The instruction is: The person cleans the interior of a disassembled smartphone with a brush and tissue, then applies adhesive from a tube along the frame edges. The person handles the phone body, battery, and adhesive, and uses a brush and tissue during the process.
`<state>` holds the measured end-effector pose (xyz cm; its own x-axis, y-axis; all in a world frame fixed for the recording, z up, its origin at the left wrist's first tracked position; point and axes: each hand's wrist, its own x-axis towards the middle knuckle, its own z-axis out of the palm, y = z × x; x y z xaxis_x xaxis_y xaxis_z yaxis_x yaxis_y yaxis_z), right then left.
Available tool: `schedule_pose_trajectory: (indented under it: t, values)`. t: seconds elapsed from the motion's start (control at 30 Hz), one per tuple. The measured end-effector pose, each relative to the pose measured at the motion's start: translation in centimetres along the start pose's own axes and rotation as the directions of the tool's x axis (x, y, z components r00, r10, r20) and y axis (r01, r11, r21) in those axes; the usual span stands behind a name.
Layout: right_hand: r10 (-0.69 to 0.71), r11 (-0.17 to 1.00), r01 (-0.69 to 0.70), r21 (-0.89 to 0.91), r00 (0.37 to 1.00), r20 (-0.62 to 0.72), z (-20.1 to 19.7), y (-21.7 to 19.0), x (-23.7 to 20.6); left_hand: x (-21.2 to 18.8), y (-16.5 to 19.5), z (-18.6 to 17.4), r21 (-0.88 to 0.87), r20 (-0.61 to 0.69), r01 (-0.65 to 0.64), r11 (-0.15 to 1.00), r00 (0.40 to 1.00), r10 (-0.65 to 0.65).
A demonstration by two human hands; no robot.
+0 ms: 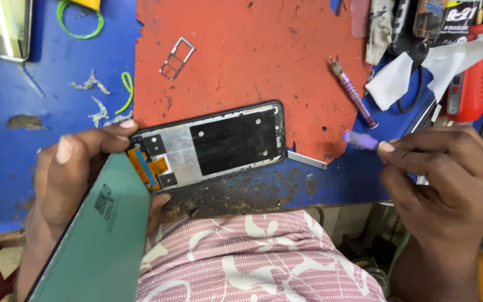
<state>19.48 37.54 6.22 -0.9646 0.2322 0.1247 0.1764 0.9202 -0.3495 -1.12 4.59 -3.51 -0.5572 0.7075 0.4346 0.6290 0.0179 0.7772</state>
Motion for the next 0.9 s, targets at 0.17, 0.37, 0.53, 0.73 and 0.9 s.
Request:
schedule_pose_trajectory:
  t: [0.17,0.37,0.53,0.73,0.9]
  values:
    - [-0.017,1.0,0.016,-0.005,0.996,-0.083,2.9,1.8,-1.2,-0.7,3.6,0.6,0.047,-0.036,0.297,0.954,0.955,-0.295]
    - [0.07,0.997,-0.066,0.03,0.987,-0.145,2.5,2.8,0.8,-1.4,4.9,2.7,0.048,-0.153,0.489,0.871,0.865,-0.477]
    - [0.113,0.986,-0.138,-0.088,0.962,-0.248,1.7,5.4,3.3,-1.3,3.3,2.1,0.043,-0.064,0.49,0.87,0.871,-0.487]
    - [0.044,0.961,-0.119,-0.248,0.957,-0.287,-1.3,10.6,5.0,1.6,1.5,2.2,0.286,0.014,0.564,0.775,0.806,-0.592]
    - [0.027,0.956,-0.09,-0.28,0.974,-0.223,-1.7,11.7,5.0,2.0,2.5,2.7,0.013,-0.081,0.683,0.73,0.728,-0.68]
